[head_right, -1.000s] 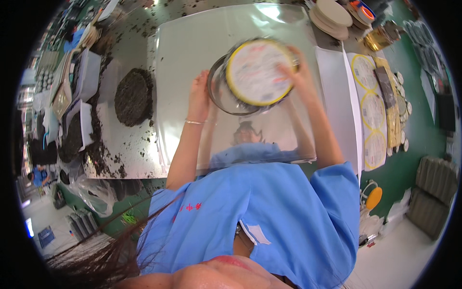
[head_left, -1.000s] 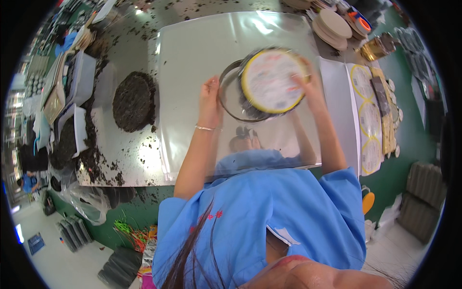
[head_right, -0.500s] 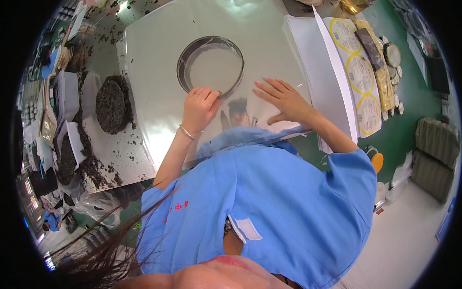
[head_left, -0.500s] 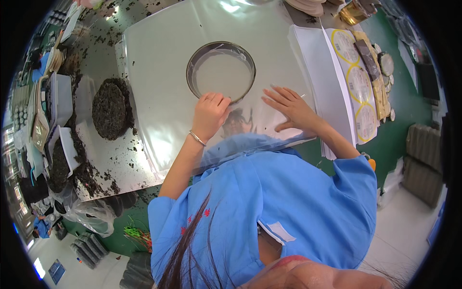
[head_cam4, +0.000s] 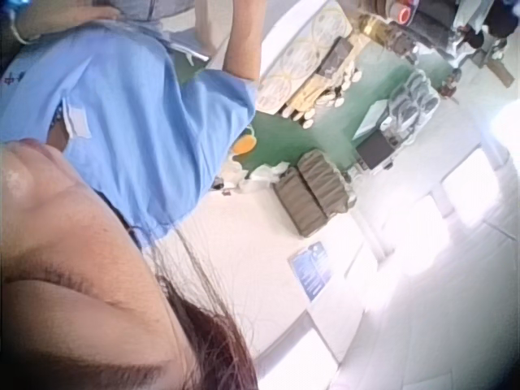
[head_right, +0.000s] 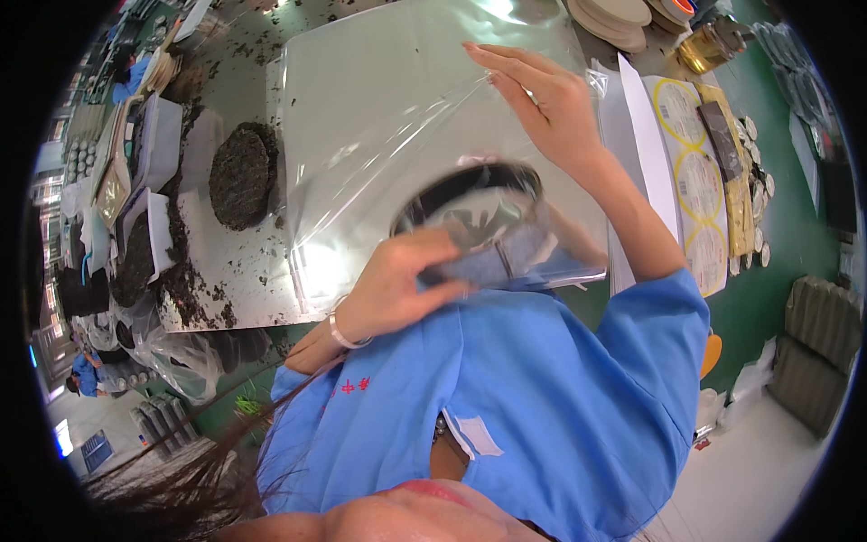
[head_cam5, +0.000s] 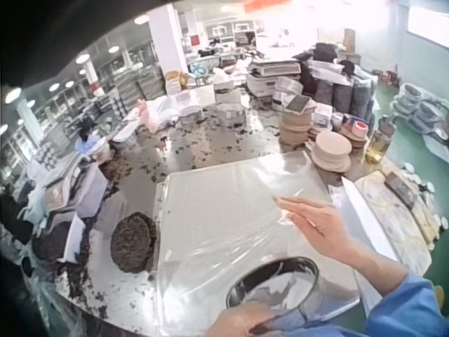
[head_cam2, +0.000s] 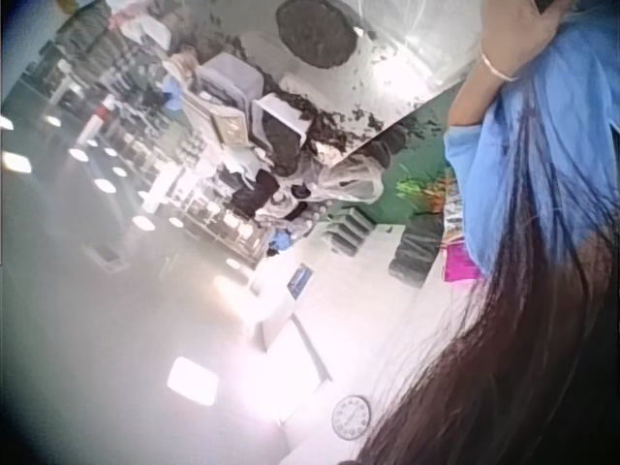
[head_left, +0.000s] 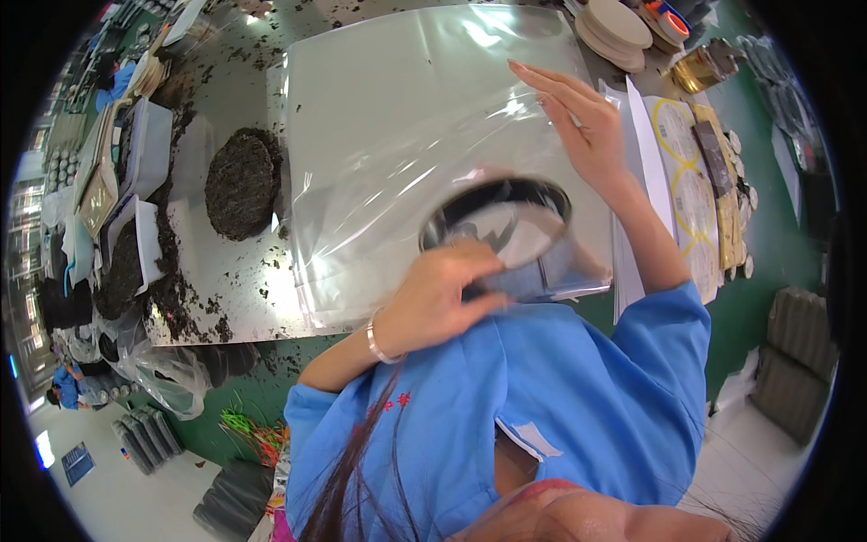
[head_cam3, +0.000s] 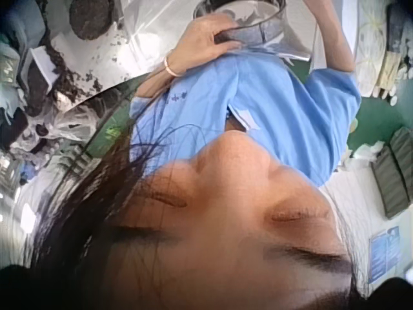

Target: The person repeatedly scoops a dark granular food mixture into a round metal mold, presses it down, wraps it in plastic film, and seals it with a circular paper label. The process is repeated multiple times on a stainless steel worktable.

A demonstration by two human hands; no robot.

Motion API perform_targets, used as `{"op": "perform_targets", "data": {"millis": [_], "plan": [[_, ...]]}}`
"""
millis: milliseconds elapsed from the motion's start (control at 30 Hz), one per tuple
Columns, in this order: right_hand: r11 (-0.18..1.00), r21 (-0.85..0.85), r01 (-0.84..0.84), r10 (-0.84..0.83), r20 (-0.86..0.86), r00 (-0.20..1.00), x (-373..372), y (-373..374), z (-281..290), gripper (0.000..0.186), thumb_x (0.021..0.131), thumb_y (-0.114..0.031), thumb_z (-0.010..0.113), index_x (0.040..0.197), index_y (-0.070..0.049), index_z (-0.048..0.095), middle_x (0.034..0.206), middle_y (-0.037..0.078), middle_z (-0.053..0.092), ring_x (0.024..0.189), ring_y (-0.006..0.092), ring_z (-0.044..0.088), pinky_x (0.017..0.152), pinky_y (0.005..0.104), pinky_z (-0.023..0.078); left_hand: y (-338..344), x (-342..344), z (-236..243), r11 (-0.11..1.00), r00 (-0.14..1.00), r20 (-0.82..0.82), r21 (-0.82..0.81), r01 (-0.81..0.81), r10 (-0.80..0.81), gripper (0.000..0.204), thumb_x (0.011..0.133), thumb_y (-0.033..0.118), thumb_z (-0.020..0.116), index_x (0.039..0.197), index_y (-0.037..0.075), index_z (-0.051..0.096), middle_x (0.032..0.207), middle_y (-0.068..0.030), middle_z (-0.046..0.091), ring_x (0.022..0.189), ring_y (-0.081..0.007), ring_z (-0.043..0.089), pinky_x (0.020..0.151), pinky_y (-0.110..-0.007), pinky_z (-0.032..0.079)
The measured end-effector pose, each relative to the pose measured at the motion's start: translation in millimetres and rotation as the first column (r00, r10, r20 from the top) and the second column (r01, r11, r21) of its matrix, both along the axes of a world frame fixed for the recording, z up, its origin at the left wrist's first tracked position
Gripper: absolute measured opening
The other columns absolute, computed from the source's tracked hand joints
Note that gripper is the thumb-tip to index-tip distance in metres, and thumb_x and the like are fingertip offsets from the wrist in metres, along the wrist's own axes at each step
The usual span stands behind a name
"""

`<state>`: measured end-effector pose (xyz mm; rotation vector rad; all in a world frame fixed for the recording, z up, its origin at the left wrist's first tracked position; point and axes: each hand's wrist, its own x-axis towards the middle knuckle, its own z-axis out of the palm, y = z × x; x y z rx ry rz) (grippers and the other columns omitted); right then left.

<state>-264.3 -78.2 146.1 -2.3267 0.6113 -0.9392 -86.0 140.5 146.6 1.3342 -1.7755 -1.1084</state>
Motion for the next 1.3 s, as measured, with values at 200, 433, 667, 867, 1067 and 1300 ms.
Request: {"op": "perform_targets", "data": {"millis": [200, 433, 667, 867, 1067, 1300], "plan": [[0.913, -0.003, -0.407, 0.383, -0.334, 0.861, -25, 42, -7, 0.031, 0.099, -0.009, 0.061, 0.128, -0.008, 0.071, 0.137, 0.01, 0.067, 0.125, 0.0314, 0.063, 0.103, 0.0427, 0.051, 3, 2, 8, 0.949, 0.946, -0.105, -0.107, 0.297, -0.308, 0.07, 0.088, 0.009, 0.072, 0.154, 0.009, 0.047, 0.157, -0.018, 0.041, 0.142, -0.0405, 0.042, 0.119, -0.046, 0.034], [0.842, 0.521, -0.139, 0.438, -0.511, 0.74, -62, 4, -49, 0.04, 0.093, -0.018, 0.071, 0.132, -0.005, 0.068, 0.138, 0.014, 0.066, 0.124, 0.0356, 0.063, 0.105, 0.0418, 0.05, -19, 23, -116, 0.912, 0.651, 0.644, -0.217, -0.348, 0.401, 0.08, 0.094, 0.039, 0.07, 0.161, 0.015, 0.034, 0.169, -0.0244, 0.014, 0.157, -0.0483, 0.006, 0.12, -0.069, 0.012], [0.661, -0.54, 0.522, -0.716, -0.244, 0.654, -82, -242, -102, 0.057, 0.091, -0.019, 0.068, 0.144, -0.005, 0.054, 0.135, 0.018, 0.064, 0.121, 0.0354, 0.062, 0.099, 0.0466, 0.052, -45, 28, -131, 0.876, 0.695, 0.54, -0.365, -0.315, 0.474, 0.081, 0.094, 0.049, 0.068, 0.161, 0.017, 0.035, 0.171, -0.0237, 0.008, 0.157, -0.0487, 0.0, 0.12, -0.071, 0.01], [0.633, -0.764, 0.123, -0.733, -0.54, 0.413, -108, -336, -128, 0.025, 0.091, -0.018, 0.059, 0.107, -0.002, 0.068, 0.114, 0.016, 0.069, 0.109, 0.0344, 0.067, 0.093, 0.0437, 0.056, -30, 147, -128, 0.544, 0.374, 0.395, -0.624, -0.561, 0.839, 0.072, 0.094, 0.039, 0.071, 0.155, 0.011, 0.044, 0.167, -0.0225, 0.025, 0.156, -0.0455, 0.016, 0.121, -0.066, 0.015], [0.901, -0.387, 0.195, -0.371, -0.456, 0.809, -158, -364, -105, 0.02, 0.089, -0.021, 0.071, 0.101, -0.005, 0.07, 0.091, 0.012, 0.072, 0.085, 0.0278, 0.07, 0.078, 0.0389, 0.053, 30, 273, -142, 0.464, 0.029, 0.669, -0.481, -0.744, 0.742, 0.078, 0.085, 0.042, 0.081, 0.147, 0.007, 0.05, 0.156, -0.0209, 0.043, 0.148, -0.0431, 0.036, 0.118, -0.056, 0.034], [0.716, -0.65, 0.257, -0.369, -0.039, 0.929, -28, -217, -36, 0.007, 0.094, -0.011, 0.065, 0.098, -0.007, 0.07, 0.105, 0.005, 0.073, 0.095, 0.0278, 0.069, 0.082, 0.0356, 0.053, 56, 299, -157, 0.448, 0.145, 0.487, -0.592, -0.67, 0.861, 0.037, 0.105, 0.022, 0.054, 0.137, 0.004, 0.058, 0.13, -0.0244, 0.065, 0.12, -0.0469, 0.061, 0.103, -0.045, 0.052]]}}
